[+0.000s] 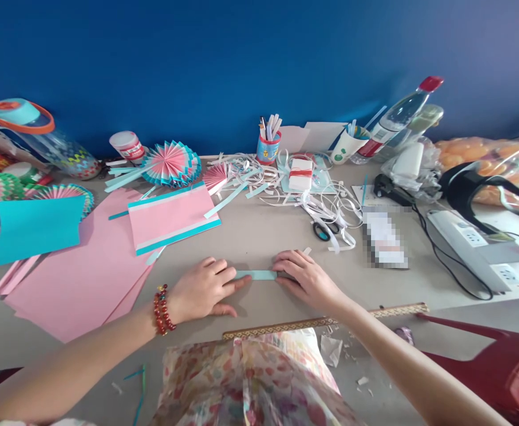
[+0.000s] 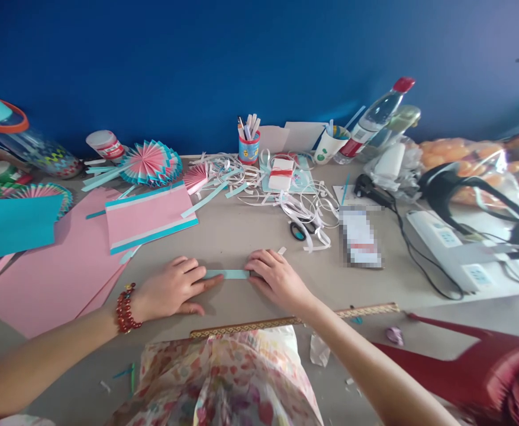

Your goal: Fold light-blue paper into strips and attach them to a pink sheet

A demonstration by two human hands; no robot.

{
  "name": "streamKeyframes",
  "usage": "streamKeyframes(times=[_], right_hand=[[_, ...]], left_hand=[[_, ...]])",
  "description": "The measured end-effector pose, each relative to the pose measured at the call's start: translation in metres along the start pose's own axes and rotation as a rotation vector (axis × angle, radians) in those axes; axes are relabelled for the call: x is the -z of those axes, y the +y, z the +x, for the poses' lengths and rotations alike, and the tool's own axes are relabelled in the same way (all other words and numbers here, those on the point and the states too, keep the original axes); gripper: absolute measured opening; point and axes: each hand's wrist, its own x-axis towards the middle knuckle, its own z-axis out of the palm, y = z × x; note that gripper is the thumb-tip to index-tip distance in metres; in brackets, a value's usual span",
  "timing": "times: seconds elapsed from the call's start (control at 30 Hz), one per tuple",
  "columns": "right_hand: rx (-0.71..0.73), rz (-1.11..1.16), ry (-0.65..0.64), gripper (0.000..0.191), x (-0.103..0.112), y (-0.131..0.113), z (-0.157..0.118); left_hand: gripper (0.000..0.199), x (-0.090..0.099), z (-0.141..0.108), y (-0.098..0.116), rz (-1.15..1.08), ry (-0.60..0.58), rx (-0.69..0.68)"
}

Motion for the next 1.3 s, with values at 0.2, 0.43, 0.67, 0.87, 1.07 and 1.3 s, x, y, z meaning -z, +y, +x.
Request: streamKeyframes(times=[0.2, 0.43, 0.67, 0.87, 1.07, 1.3], right_hand=[[0.051, -0.191, 0.062, 0.040, -0.011, -0.033, -0.008], [-0.052, -0.346, 0.049, 0.041, -0.023, -0.038, -0.022], [-0.081, -0.365, 0.065, 0.040, -0.022, -0.029, -0.035], [-0.019, -0.420, 0.027, 0.044, -0.024, -0.023, -0.035], [0.021, -0.446, 0.052, 0.048, -0.025, -0.019, -0.035], [0.024, -0.423, 0.068, 0.046, -0.024, -0.020, -0.035]], left_hand=[[0.071, 0.002, 0.002, -0.001, 0.004, -0.027, 0.023], [0.071, 0.001, -0.006, 0.004, -0.013, -0.019, 0.091], [0.059, -0.002, -0.052, 0.008, 0.014, 0.081, 0.283], [0.054, -0.005, -0.078, 0.013, 0.022, 0.106, 0.415], [0.048, -0.008, -0.079, 0.017, -0.018, 0.148, 0.444], [0.037, -0.003, -0.070, 0.022, -0.072, 0.262, 0.524]])
